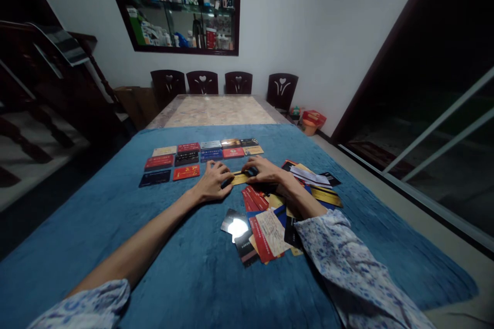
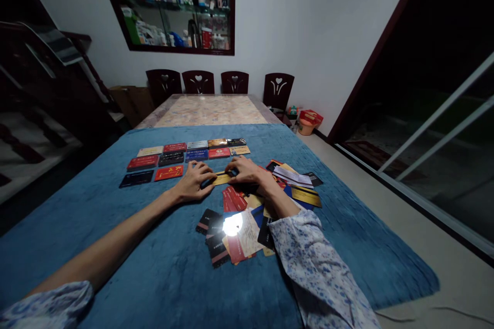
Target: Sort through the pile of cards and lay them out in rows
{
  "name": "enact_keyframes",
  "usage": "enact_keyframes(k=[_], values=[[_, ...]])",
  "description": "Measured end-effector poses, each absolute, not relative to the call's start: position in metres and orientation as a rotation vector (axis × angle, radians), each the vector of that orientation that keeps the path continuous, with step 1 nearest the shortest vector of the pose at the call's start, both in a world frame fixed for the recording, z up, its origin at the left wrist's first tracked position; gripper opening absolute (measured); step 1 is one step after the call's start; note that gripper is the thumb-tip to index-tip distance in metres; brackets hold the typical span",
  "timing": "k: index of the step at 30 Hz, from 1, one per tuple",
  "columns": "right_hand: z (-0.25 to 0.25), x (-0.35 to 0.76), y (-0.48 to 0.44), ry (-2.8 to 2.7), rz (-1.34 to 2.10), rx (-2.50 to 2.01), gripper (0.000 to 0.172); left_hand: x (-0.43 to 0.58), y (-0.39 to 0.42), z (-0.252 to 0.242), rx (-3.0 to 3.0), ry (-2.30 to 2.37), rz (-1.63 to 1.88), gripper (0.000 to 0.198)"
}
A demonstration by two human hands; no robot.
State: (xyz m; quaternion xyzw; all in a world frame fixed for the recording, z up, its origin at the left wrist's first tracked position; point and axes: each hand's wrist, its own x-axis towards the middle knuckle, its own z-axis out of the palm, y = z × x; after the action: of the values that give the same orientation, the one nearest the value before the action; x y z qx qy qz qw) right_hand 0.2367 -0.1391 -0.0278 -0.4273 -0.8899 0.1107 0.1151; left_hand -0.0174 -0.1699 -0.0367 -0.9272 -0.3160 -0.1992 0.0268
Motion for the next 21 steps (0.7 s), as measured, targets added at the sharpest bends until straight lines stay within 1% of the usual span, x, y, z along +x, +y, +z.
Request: enact_keyframes(k=[4, 6, 12, 16, 21], values=[[-0.024, 0.236, -0.14, -2.634, 0.346, -1.253, 0.049, -0.017, -0.169, -0.037, -2.854, -0.936, -0.611, 0.028], [-0.023, 0.236, -0.139, -2.639, 0.346, -1.229, 0.048, -0.017, -0.168, -0.038, -2.849, -0.914, -0.632, 0.03], [-0.027, 0.238, -0.134, -2.605, 0.347, -1.145, 0.029, -0.019, -0.162, -0.042, -2.81, -0.988, -0.744, 0.033], [-0.032, 0.237, -0.13, -2.536, 0.316, -1.13, 0.027, -0.021, -0.155, -0.048, -2.781, -1.04, -0.837, 0.031], [-0.039, 0.235, -0.127, -2.487, 0.266, -1.154, 0.018, -0.024, -0.146, -0.056, -2.731, -1.022, -0.953, 0.031]])
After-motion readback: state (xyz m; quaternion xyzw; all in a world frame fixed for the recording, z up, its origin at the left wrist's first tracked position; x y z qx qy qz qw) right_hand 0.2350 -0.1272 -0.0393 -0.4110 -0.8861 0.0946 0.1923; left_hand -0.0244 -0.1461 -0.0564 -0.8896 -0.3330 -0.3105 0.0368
